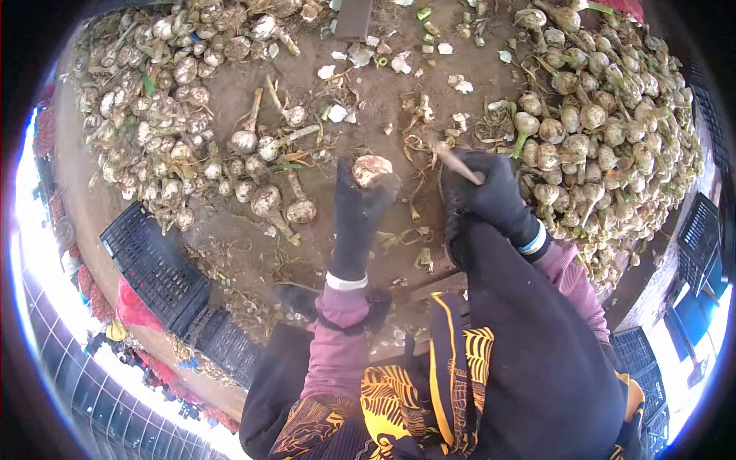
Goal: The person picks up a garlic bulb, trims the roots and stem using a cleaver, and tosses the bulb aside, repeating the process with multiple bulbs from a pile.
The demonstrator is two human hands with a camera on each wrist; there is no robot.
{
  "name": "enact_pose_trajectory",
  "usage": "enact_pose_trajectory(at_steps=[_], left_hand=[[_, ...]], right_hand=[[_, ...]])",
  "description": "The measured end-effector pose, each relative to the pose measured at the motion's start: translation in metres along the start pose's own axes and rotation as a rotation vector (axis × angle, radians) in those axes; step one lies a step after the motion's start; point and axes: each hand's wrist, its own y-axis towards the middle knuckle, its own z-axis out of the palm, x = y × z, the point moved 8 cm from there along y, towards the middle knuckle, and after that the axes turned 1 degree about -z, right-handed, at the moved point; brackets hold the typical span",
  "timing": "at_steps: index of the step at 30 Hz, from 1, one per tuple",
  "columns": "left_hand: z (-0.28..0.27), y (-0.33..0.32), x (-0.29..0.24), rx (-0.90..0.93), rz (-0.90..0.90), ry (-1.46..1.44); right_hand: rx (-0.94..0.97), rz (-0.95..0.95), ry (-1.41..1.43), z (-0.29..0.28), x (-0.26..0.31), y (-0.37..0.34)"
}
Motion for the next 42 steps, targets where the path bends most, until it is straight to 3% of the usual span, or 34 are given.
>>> enact_pose_trajectory(at_steps=[1, 3, 4, 7, 9, 13, 18, 20, 22, 23, 24, 26, 27, 30, 31, 33, 35, 37, 39, 40, 42], left_hand=[[0.006, -0.003, -0.009, 0.004, 0.004, -0.140], [0.009, -0.017, 0.022, 0.060, -0.136, -0.151], [0.013, -0.021, 0.013, 0.083, -0.141, -0.195], [0.024, -0.028, -0.027, 0.143, -0.146, -0.325], [0.029, -0.030, -0.040, 0.178, -0.142, -0.376], [0.037, -0.036, -0.025, 0.317, 0.010, -0.201], [0.045, -0.044, 0.013, 0.456, 0.248, 0.149], [0.043, -0.048, 0.019, 0.414, 0.270, 0.266], [0.035, -0.030, -0.019, 0.168, 0.120, 0.050], [0.030, -0.026, -0.029, 0.052, 0.039, -0.057], [0.034, -0.028, -0.001, 0.158, -0.320, -0.142], [0.034, -0.034, -0.030, 0.102, -0.250, -0.320], [0.032, -0.029, -0.063, 0.032, -0.098, -0.159], [0.043, -0.008, -0.061, 0.147, 0.088, 0.148], [0.042, -0.005, -0.061, 0.125, 0.071, 0.116], [0.031, -0.005, -0.061, 0.076, 0.017, 0.075], [0.022, -0.004, -0.060, 0.024, -0.087, -0.200], [0.017, -0.005, -0.033, -0.048, -0.120, -0.525], [0.019, -0.012, -0.017, -0.017, 0.026, -0.316], [0.023, -0.014, -0.010, 0.019, 0.102, -0.223], [0.031, -0.019, 0.003, 0.045, 0.109, -0.122]], right_hand=[[0.014, -0.106, -0.066, 0.003, 0.017, 0.003], [0.050, -0.311, -0.192, 0.011, 0.041, 0.001], [0.168, -0.314, -0.327, 0.018, 0.049, 0.004], [0.272, -0.334, -0.520, 0.022, 0.077, 0.003], [0.255, -0.357, -0.526, 0.018, 0.081, 0.000], [0.186, -0.467, -0.529, 0.014, 0.081, -0.002], [0.154, -0.424, -0.510, 0.015, 0.061, 0.002], [0.088, -0.449, -0.455, 0.016, 0.044, 0.000], [-0.047, -0.511, -0.404, 0.016, 0.009, -0.003], [-0.020, -0.341, -0.433, 0.007, -0.005, 0.000], [0.012, -0.171, -0.454, -0.002, -0.017, 0.000], [-0.022, 0.099, -0.409, -0.026, -0.057, -0.010], [-0.082, 0.183, -0.348, -0.035, -0.084, -0.013], [-0.108, 0.079, -0.369, -0.039, -0.070, -0.015], [-0.100, 0.043, -0.343, -0.032, -0.058, -0.012], [-0.102, 0.168, -0.151, -0.020, -0.044, -0.013], [-0.056, 0.275, -0.039, -0.014, -0.025, -0.012], [-0.124, 0.171, 0.051, -0.004, -0.033, -0.010], [-0.135, 0.025, 0.055, 0.000, -0.026, -0.005], [-0.057, 0.134, 0.024, -0.003, -0.003, -0.004], [-0.044, -0.010, -0.036, 0.000, 0.006, -0.002]])
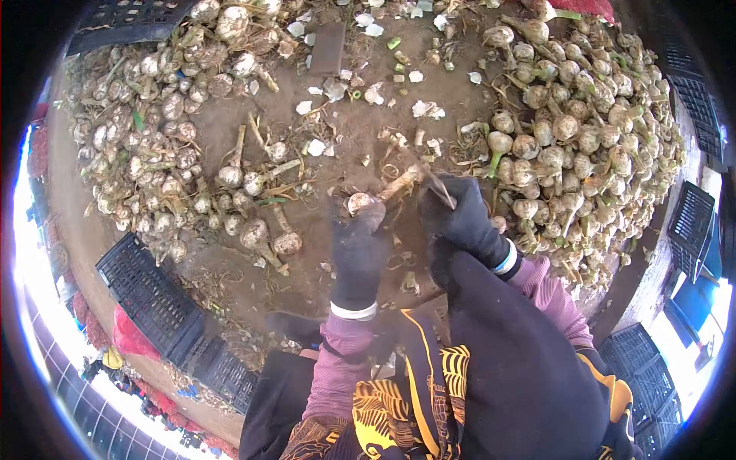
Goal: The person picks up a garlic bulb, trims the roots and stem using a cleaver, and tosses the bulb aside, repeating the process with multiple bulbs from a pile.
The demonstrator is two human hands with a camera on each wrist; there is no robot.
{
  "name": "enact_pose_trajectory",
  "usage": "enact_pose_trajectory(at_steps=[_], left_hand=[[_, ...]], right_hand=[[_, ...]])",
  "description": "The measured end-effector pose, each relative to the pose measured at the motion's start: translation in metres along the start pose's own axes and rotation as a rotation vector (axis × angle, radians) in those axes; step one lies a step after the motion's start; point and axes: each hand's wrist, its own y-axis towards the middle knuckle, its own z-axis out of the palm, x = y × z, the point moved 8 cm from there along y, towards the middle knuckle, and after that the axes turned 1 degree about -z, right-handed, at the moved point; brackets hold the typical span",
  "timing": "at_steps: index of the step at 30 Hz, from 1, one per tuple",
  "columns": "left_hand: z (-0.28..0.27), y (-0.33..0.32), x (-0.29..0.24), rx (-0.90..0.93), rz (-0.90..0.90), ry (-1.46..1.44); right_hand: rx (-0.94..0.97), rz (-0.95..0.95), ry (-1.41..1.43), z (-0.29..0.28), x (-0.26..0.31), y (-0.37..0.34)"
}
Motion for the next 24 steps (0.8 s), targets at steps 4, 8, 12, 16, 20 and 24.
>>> enact_pose_trajectory(at_steps=[4, 8, 12, 16, 20, 24], left_hand=[[0.021, 0.011, -0.015, 0.027, -0.225, -0.738], [0.023, 0.024, -0.047, 0.090, -0.146, -0.251], [0.114, 0.030, -0.147, 0.416, -0.009, -0.458], [0.052, 0.089, -0.102, 0.245, 0.254, 0.093], [-0.088, 0.132, -0.023, -0.015, 0.157, 1.049], [-0.141, 0.141, 0.029, -0.083, 0.234, 1.390]], right_hand=[[0.101, 0.032, 0.029, 0.006, -0.043, -0.002], [0.047, 0.414, -0.020, -0.011, -0.106, -0.019], [-0.062, 0.407, 0.384, 0.000, -0.126, -0.025], [-0.108, 0.436, 0.401, -0.010, -0.127, -0.018], [-0.141, 0.432, 0.430, -0.019, -0.090, -0.017], [-0.129, 0.440, 0.386, -0.018, -0.095, -0.015]])
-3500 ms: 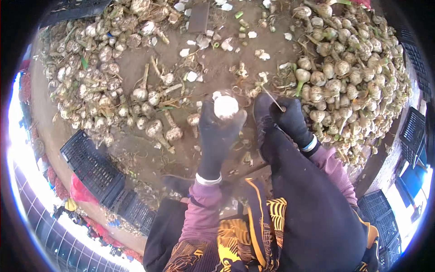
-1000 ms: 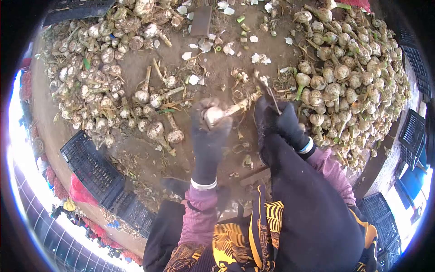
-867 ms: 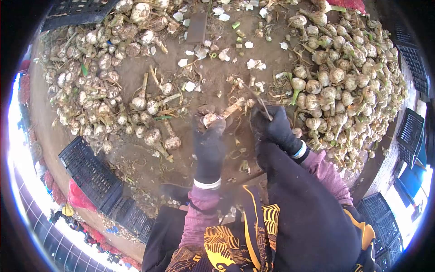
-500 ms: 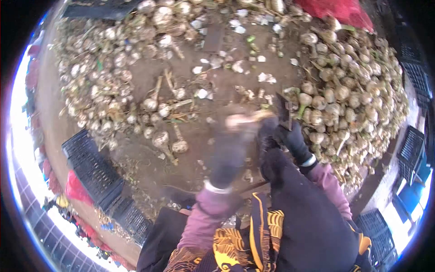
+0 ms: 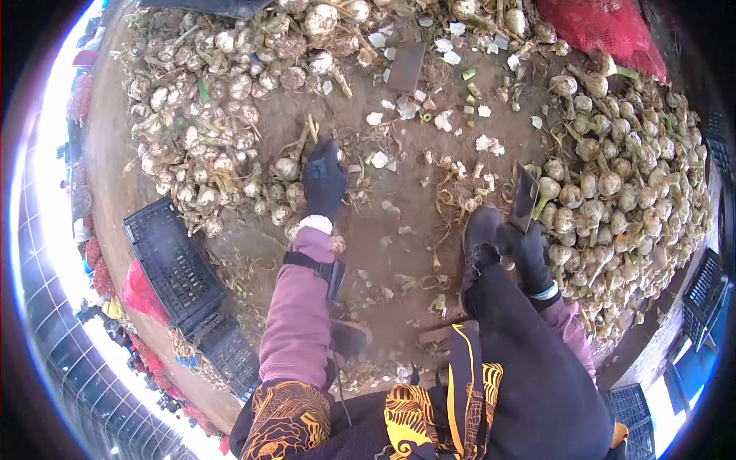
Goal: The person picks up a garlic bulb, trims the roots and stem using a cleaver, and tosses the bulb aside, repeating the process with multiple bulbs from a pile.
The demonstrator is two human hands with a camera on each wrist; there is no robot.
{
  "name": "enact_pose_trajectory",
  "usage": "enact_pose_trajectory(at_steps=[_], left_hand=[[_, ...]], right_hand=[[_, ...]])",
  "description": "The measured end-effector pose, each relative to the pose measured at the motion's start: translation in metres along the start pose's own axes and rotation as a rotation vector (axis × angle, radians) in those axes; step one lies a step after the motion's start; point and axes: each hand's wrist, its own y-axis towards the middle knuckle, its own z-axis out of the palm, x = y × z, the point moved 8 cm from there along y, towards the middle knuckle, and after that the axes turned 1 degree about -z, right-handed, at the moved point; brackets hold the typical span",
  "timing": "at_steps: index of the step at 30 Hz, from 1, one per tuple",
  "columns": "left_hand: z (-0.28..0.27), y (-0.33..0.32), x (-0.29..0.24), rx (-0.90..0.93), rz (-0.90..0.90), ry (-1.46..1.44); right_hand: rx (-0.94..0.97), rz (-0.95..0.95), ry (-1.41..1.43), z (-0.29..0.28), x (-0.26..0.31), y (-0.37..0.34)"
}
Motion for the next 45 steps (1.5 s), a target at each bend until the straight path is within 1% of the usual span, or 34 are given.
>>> enact_pose_trajectory(at_steps=[1, 2, 3, 5, 6, 8, 9, 10, 11, 12, 13, 15, 16, 19, 20, 22, 23, 24, 26, 28, 30, 32, 34, 36, 38, 39, 41, 43, 44, 45], left_hand=[[-0.001, -0.001, 0.001, -0.006, 0.012, -0.048], [0.010, -0.001, 0.009, 0.126, -0.064, -0.183], [0.004, 0.002, 0.007, 0.182, -0.181, -0.488], [-0.017, -0.005, -0.020, 0.294, -0.411, -1.101], [-0.001, -0.019, -0.019, 0.044, -0.629, -1.808], [-0.029, -0.020, -0.049, 0.260, -0.502, -1.993], [-0.053, -0.020, -0.064, 0.364, -0.431, -2.073], [-0.068, -0.024, -0.064, 0.418, -0.385, -1.984], [-0.073, -0.031, -0.054, 0.449, -0.348, -1.775], [-0.080, -0.039, -0.040, 0.459, -0.322, -1.485], [-0.092, -0.050, -0.027, 0.446, -0.321, -1.211], [-0.139, -0.070, -0.014, 0.330, -0.376, -0.897], [-0.157, -0.078, -0.007, 0.188, -0.386, -1.173], [-0.200, -0.116, 0.044, -0.007, -0.337, -1.428], [-0.227, -0.130, 0.068, 0.028, -0.301, -1.265], [-0.286, -0.167, 0.121, -0.035, -0.322, -0.994], [-0.314, -0.190, 0.151, -0.130, -0.377, -0.885], [-0.361, -0.208, 0.161, -0.337, -0.313, -0.784], [-0.395, -0.268, 0.242, -0.462, -0.647, -1.037], [-0.436, -0.311, 0.297, -0.565, -0.718, -0.987], [-0.463, -0.345, 0.361, -0.735, -0.775, -0.893], [-0.483, -0.366, 0.385, -0.801, -0.920, -0.808], [-0.486, -0.376, 0.392, -0.840, -1.060, -0.736], [-0.474, -0.350, 0.366, -0.601, -0.783, -0.618], [-0.443, -0.324, 0.310, -0.492, -0.866, -1.215], [-0.431, -0.318, 0.293, -0.429, -0.862, -1.235], [-0.403, -0.285, 0.259, -0.293, -0.812, -1.291], [-0.405, -0.245, 0.201, -0.152, -0.527, -1.354], [-0.410, -0.233, 0.177, -0.084, -0.400, -1.364], [-0.409, -0.220, 0.171, -0.080, -0.379, -1.307]], right_hand=[[-0.001, 0.012, 0.049, 0.001, -0.001, -0.002], [0.000, 0.025, 0.095, 0.004, -0.001, -0.004], [0.001, 0.032, 0.139, 0.004, 0.000, -0.005], [0.041, 0.010, 0.082, 0.000, -0.007, -0.004], [0.069, -0.005, 0.053, 0.001, -0.011, -0.002], [-0.008, -0.101, -0.018, -0.001, -0.010, -0.003], [-0.040, -0.152, -0.050, -0.001, -0.008, -0.006], [-0.066, -0.098, -0.017, -0.005, -0.013, -0.011], [-0.083, -0.230, -0.168, -0.005, -0.001, -0.017], [-0.088, -0.325, -0.266, -0.003, 0.013, -0.022], [-0.071, -0.387, -0.305, 0.004, 0.022, -0.026], [-0.064, -0.373, -0.265, 0.008, 0.024, -0.031], [-0.046, -0.370, -0.244, 0.012, 0.027, -0.030], [-0.074, -0.349, -0.232, 0.004, 0.027, -0.038], [-0.081, -0.348, -0.235, 0.001, 0.029, -0.040], [-0.088, -0.345, -0.233, -0.004, 0.032, -0.044], [-0.091, -0.344, -0.236, -0.006, 0.032, -0.047], [-0.092, -0.342, -0.235, -0.009, 0.034, -0.049], [-0.097, -0.342, -0.244, -0.013, 0.036, -0.055], [-0.102, -0.344, -0.246, -0.016, 0.041, -0.062], [-0.111, -0.340, -0.242, -0.020, 0.042, -0.069], [-0.123, -0.346, -0.239, -0.027, 0.046, -0.080], [-0.131, -0.347, -0.232, -0.034, 0.051, -0.092], [-0.145, -0.341, -0.216, -0.045, 0.052, -0.106], [-0.157, -0.343, -0.201, -0.056, 0.056, -0.121], [-0.163, -0.349, -0.188, -0.060, 0.059, -0.129], [-0.187, -0.357, -0.160, -0.076, 0.062, -0.149], [-0.194, -0.382, -0.141, -0.084, 0.073, -0.171], [-0.198, -0.369, -0.118, -0.084, 0.067, -0.178], [-0.193, -0.367, -0.102, -0.085, 0.068, -0.187]])
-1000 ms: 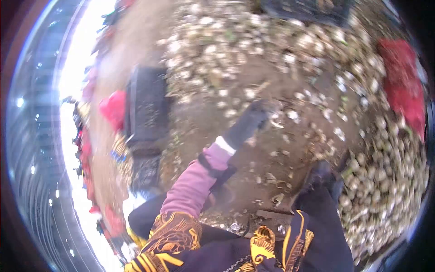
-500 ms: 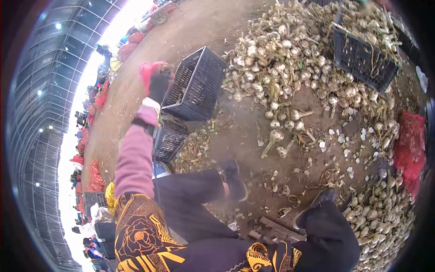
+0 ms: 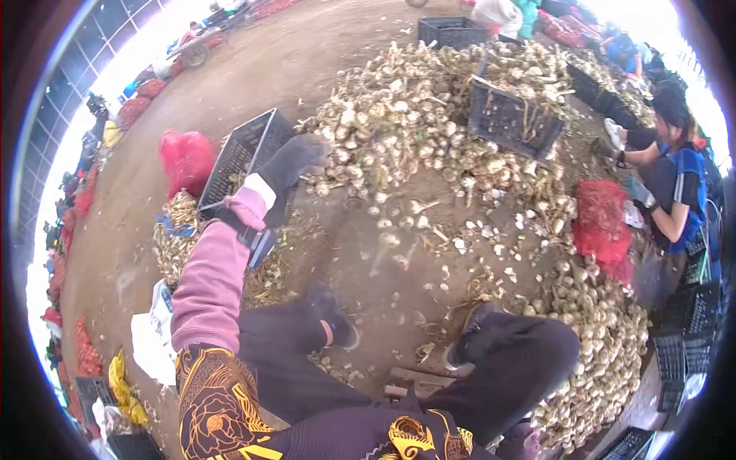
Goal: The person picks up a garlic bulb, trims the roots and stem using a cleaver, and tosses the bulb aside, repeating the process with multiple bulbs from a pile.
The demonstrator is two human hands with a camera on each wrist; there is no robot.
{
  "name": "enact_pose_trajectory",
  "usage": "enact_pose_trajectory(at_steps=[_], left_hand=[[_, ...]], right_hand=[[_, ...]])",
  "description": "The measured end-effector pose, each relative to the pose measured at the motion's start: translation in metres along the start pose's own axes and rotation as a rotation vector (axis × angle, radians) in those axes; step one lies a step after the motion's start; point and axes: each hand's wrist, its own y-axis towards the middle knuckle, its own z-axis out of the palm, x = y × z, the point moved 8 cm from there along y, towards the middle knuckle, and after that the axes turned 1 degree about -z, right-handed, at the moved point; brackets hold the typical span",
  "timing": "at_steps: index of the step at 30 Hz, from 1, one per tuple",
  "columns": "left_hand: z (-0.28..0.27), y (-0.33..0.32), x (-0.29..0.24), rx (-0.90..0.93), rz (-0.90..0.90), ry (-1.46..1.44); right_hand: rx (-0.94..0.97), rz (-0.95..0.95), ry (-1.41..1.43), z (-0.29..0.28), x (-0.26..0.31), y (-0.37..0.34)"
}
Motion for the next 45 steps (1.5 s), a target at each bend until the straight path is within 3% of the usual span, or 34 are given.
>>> enact_pose_trajectory(at_steps=[3, 6, 8, 10, 12, 13, 15, 18, 19, 21, 22, 23, 26, 27, 28, 30, 31, 32, 34, 35, 38, 39, 42, 44, 45], left_hand=[[0.041, 0.038, -0.025, 0.003, 0.036, 0.101], [0.081, 0.062, -0.067, 0.162, 0.230, 0.331], [0.097, 0.090, -0.076, 0.138, 0.686, 0.719], [0.111, 0.102, -0.060, 0.116, 0.650, 0.662], [0.123, 0.122, -0.007, 0.100, 0.110, 0.183], [0.123, 0.143, 0.025, 0.109, 0.140, 0.424], [0.134, 0.163, 0.092, 0.144, 0.300, 0.443], [0.141, 0.199, 0.209, -0.010, -0.053, 0.546], [0.156, 0.207, 0.215, -0.018, 0.138, 0.809], [0.187, 0.211, 0.240, 0.046, 0.273, 1.120], [0.194, 0.212, 0.236, 0.030, 0.085, 1.074], [0.198, 0.227, 0.277, 0.073, 0.307, 1.119], [0.199, 0.235, 0.325, 0.221, 0.282, 1.142], [0.192, 0.240, 0.337, 0.182, 0.273, 1.081], [0.188, 0.239, 0.337, 0.147, 0.261, 1.022], [0.191, 0.221, 0.315, 0.206, 0.384, 1.247], [0.186, 0.219, 0.319, 0.153, 0.438, 1.303], [0.193, 0.215, 0.296, 0.223, 0.388, 1.384], [0.211, 0.211, 0.251, 0.314, -0.006, 1.564], [0.217, 0.205, 0.237, 0.238, 0.121, 1.577], [0.235, 0.176, 0.237, 0.113, 0.222, 0.825], [0.258, 0.168, 0.221, 0.221, 0.039, 0.543], [0.310, 0.125, 0.228, 0.294, -0.209, -0.295], [0.332, 0.101, 0.230, 0.269, -0.325, -0.428], [0.339, 0.091, 0.233, 0.253, -0.387, -0.492]], right_hand=[[0.009, 0.005, 0.016, -0.011, 0.007, -0.022], [0.052, 0.004, 0.028, -0.004, 0.021, -0.032], [0.090, 0.022, 0.037, 0.010, 0.026, -0.031], [0.135, 0.041, 0.037, 0.031, 0.031, -0.022], [0.174, 0.061, 0.036, 0.055, 0.034, -0.010], [0.191, 0.071, 0.023, 0.068, 0.035, 0.000], [0.228, 0.104, -0.017, 0.098, 0.037, 0.024], [0.281, 0.158, -0.053, 0.145, 0.029, 0.054], [0.311, 0.130, 0.021, 0.162, 0.030, 0.059], [0.374, 0.073, 0.168, 0.193, 0.032, 0.072], [0.393, 0.069, 0.142, 0.204, 0.023, 0.081], [0.414, 0.066, 0.115, 0.215, 0.010, 0.090], [0.396, 0.222, 0.169, 0.240, -0.013, 0.098], [0.388, 0.237, 0.142, 0.247, -0.009, 0.100], [0.379, 0.256, 0.116, 0.251, -0.010, 0.102], [0.398, 0.235, 0.078, 0.253, -0.029, 0.111], [0.395, 0.233, 0.081, 0.252, -0.035, 0.112], [0.390, 0.229, 0.086, 0.252, -0.039, 0.113], [0.395, 0.229, 0.114, 0.252, -0.028, 0.113], [0.401, 0.225, 0.102, 0.250, -0.034, 0.113], [0.418, 0.220, 0.039, 0.250, -0.021, 0.109], [0.448, 0.190, 0.027, 0.251, -0.012, 0.108], [0.474, 0.060, -0.129, 0.254, 0.002, 0.109], [0.462, -0.111, -0.248, 0.256, 0.027, 0.106], [0.461, -0.286, -0.294, 0.256, 0.033, 0.105]])
